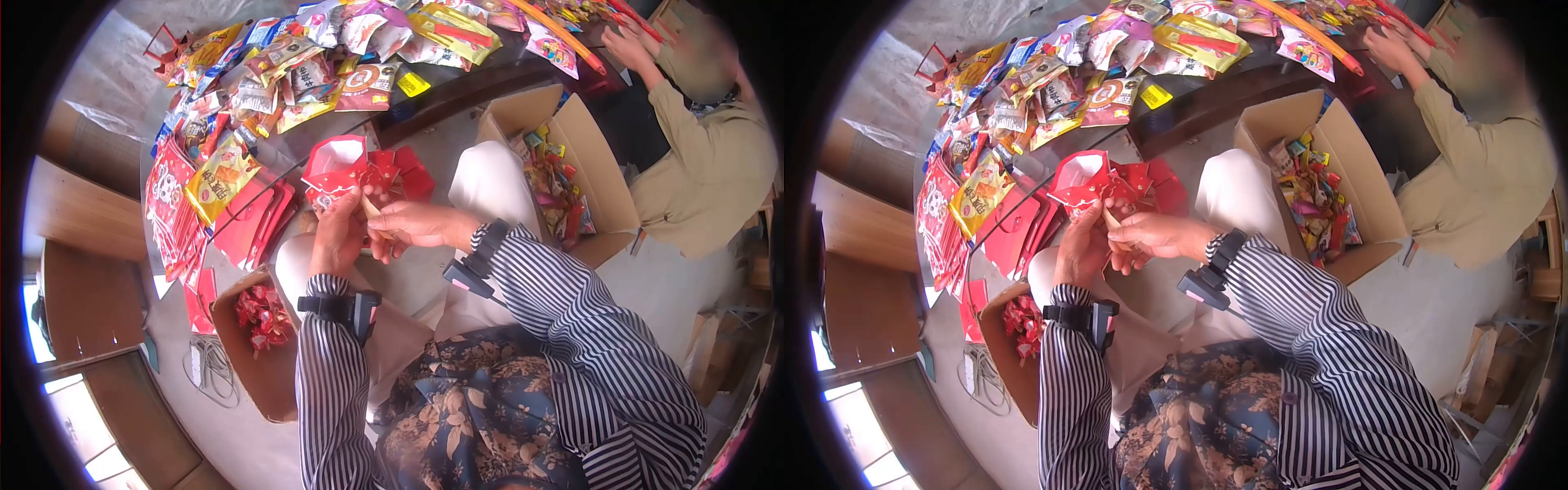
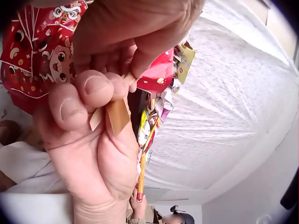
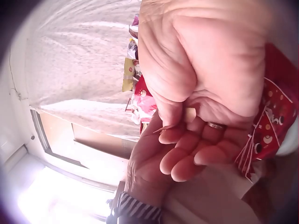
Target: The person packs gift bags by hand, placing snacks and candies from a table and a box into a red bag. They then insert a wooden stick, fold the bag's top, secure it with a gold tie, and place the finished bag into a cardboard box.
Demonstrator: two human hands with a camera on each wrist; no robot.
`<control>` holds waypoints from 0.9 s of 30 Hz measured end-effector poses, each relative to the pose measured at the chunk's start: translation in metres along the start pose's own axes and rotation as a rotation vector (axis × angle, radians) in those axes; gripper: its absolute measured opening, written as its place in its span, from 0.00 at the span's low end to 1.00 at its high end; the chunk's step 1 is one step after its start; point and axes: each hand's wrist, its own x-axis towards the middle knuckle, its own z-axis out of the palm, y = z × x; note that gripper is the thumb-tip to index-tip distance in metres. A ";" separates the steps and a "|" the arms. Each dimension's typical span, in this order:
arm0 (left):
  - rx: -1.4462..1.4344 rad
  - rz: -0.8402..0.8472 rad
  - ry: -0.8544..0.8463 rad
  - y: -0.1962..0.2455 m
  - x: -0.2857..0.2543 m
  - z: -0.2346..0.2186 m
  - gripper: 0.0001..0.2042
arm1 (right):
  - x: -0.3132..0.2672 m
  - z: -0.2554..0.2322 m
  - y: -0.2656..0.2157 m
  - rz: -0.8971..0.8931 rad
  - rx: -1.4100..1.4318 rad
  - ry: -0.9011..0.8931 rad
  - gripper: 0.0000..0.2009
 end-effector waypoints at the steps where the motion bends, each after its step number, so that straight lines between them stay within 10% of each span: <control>1: -0.009 0.014 0.010 -0.001 0.001 -0.002 0.11 | -0.001 0.000 0.000 -0.002 -0.002 0.010 0.17; 13: -0.007 -0.089 0.006 0.002 -0.005 0.006 0.14 | 0.000 0.011 0.004 -0.015 -0.156 0.068 0.20; 22: -0.129 0.025 -0.026 0.001 0.000 -0.010 0.11 | -0.002 0.030 0.031 0.119 -0.832 0.021 0.21; 25: -0.053 0.104 0.005 0.003 -0.003 -0.009 0.10 | -0.011 0.029 0.027 0.030 -0.936 0.147 0.17; 27: -0.016 0.133 0.018 0.000 0.000 -0.013 0.11 | -0.009 0.019 0.031 -0.421 -1.112 0.418 0.14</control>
